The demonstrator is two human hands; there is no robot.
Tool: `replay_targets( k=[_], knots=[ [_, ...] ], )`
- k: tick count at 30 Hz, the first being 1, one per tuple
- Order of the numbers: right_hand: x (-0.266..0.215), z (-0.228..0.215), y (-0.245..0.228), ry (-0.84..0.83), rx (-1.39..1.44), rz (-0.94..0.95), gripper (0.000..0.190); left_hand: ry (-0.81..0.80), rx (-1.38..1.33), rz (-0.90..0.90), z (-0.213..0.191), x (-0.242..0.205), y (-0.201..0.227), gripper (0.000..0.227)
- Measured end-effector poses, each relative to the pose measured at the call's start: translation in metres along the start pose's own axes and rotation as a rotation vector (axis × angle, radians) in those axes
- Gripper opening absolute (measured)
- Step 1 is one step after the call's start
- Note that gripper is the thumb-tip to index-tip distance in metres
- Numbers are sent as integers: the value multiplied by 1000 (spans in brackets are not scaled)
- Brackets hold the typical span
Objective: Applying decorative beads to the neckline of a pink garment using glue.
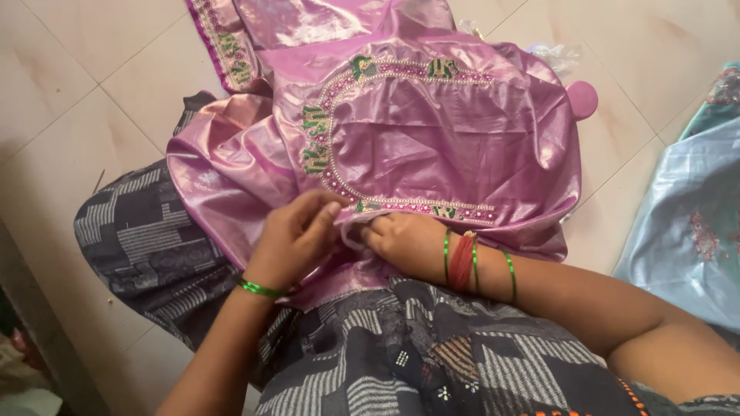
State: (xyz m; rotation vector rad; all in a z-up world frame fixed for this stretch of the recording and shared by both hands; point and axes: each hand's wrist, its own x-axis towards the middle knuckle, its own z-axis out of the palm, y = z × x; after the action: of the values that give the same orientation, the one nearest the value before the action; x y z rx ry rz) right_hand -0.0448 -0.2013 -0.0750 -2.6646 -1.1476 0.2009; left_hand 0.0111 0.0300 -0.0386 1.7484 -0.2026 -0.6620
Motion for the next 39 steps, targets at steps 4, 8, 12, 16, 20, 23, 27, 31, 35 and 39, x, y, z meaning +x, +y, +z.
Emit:
replay_targets(
  k=[4,8,12,16,20,23,27,31,35,39],
  knots=[
    [-3,-9,3,4,99,32,26,75,117,-12,-5,-2,10,19],
    [-12,-34,12,227,580,170,21,156,444,227,-8,-7,5,17],
    [-50,-84,29,344,1674,856,18,169,662,319,-21,-15,2,14],
    [-127,-87,70,570,1336,986,15,249,659,213,-34,-15,-4,19],
    [-186,-58,112,799,1373,1067,11,376,672,-13,-40,8,7,32],
    [-197,-31,127,742,1308,1157,21,315,671,-171,-40,30,-8,42],
    [-170,-30,120,498,1077,1288,40,133,684,-271,-35,47,-27,51],
    [-145,-54,109,336,902,1335,40,98,546,-412,-35,44,-32,47],
    [-163,-60,117,219,883,1290,36,48,90,-420,-43,29,-17,35],
    [-190,-57,115,64,884,1196,40,-55,11,-432,-59,6,-21,33]
  ],
)
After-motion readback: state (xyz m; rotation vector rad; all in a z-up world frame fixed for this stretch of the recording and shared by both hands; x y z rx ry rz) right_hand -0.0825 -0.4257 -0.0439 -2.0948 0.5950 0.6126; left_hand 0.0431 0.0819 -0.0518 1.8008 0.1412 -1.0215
